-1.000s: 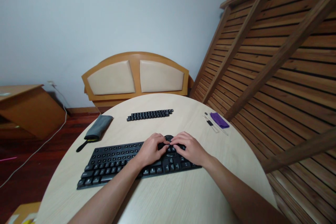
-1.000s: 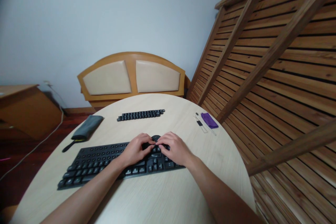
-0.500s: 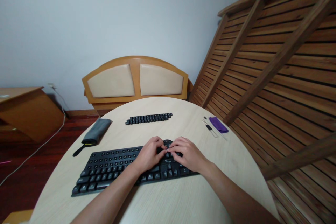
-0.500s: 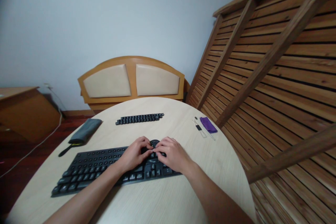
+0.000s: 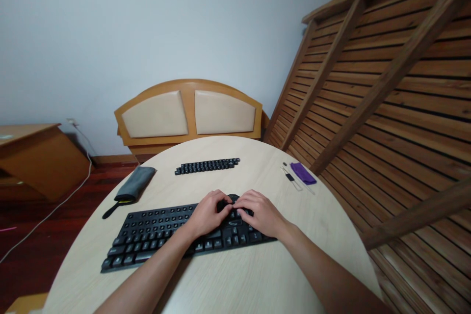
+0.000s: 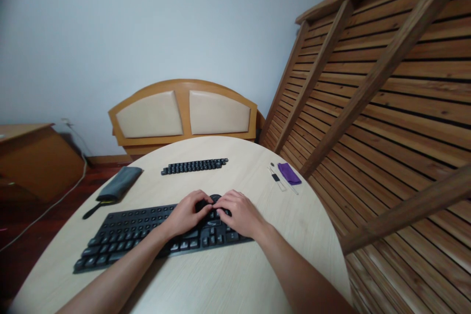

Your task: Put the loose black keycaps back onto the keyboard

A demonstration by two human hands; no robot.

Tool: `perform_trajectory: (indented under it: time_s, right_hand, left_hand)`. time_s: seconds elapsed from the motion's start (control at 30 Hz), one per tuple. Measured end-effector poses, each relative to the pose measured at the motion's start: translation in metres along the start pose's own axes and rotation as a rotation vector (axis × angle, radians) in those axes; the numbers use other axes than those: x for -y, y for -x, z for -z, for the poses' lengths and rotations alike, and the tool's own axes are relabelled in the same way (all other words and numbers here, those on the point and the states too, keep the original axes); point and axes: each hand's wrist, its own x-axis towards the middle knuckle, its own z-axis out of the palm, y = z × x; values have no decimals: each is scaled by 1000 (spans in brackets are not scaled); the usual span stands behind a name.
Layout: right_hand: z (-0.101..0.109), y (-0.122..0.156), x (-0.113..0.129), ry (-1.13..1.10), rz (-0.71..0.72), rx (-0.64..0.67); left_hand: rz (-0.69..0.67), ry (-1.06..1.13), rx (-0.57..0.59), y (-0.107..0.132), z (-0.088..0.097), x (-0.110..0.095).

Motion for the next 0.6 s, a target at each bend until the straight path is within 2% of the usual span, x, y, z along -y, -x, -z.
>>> perform_trajectory:
  time_s: [0.17,0.27,0.37,0.47,0.6]
  right_hand:
    - [0,1,-2,-10,3,-12]
    - [-1,1,-2,-11,3,-16]
    - [-1,1,-2,-14,-1,-14]
    - [-2,2,-3,-27,-6,-19]
    - [-3,3,-4,-36,-16,-29]
  left_hand:
    - [59,-130,4,-23,1,0]
    - [-22,-307,-37,-52,2,6]
    - [-154,-485,8,-84,-1,16]
    - [-178,-528,38,-111,-8,30]
    - [-168,-577,45,-128,-18,46]
